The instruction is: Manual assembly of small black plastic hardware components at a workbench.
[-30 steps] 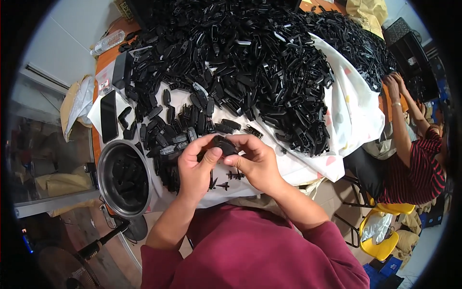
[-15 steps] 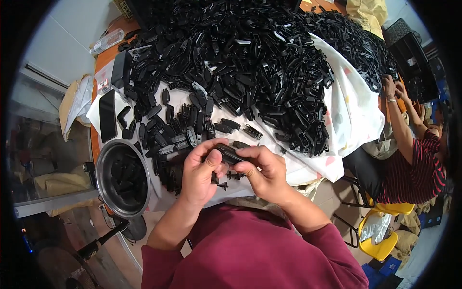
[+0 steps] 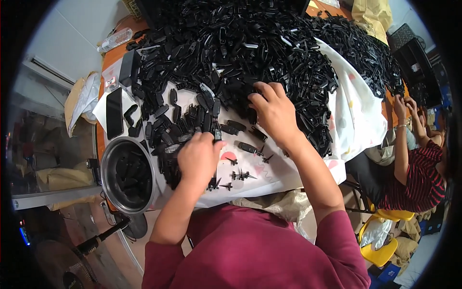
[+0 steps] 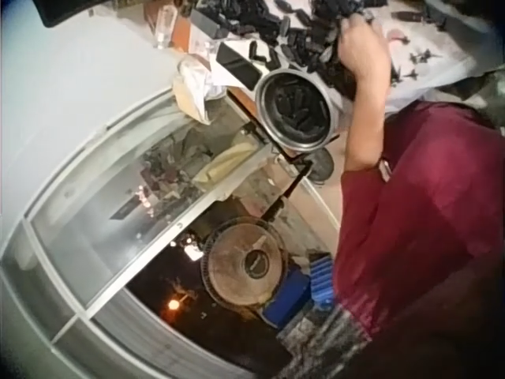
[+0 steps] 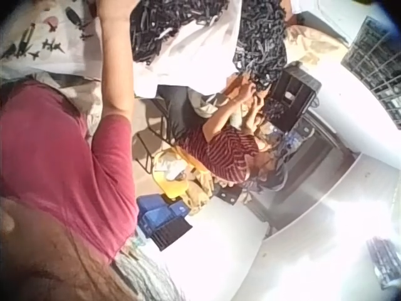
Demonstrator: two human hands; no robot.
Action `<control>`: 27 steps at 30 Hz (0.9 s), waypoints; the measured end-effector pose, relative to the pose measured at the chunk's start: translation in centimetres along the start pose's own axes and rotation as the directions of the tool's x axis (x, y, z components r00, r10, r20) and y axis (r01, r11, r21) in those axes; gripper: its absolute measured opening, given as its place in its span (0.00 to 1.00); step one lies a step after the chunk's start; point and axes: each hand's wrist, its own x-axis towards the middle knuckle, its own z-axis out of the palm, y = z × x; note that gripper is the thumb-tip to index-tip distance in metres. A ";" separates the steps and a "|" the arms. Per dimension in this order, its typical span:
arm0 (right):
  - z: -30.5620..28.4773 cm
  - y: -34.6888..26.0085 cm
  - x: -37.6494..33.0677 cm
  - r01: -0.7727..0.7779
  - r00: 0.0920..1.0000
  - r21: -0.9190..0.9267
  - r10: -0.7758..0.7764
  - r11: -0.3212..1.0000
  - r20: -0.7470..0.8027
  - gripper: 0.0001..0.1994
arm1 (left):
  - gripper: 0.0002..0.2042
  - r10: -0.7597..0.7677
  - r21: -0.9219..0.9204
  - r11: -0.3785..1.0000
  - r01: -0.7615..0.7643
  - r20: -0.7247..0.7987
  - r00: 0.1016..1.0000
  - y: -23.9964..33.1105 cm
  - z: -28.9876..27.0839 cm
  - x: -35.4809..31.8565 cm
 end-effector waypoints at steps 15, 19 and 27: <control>-3.7 -5.3 -4.4 -0.428 0.804 0.887 0.375 -0.175 0.462 0.06 | 0.07 0.234 -0.873 -0.093 0.479 0.448 0.863 1.0 -2.5 0.9; -5.6 -5.7 -3.8 -0.395 0.757 0.805 0.340 -0.443 0.559 0.08 | 0.18 0.340 -0.884 -0.118 0.453 0.393 0.855 0.1 -3.0 0.6; -6.3 -5.9 -4.4 -0.427 0.725 0.729 0.279 -0.535 0.629 0.06 | 0.15 0.333 -0.800 0.509 -0.318 -0.158 0.930 1.0 -3.0 0.5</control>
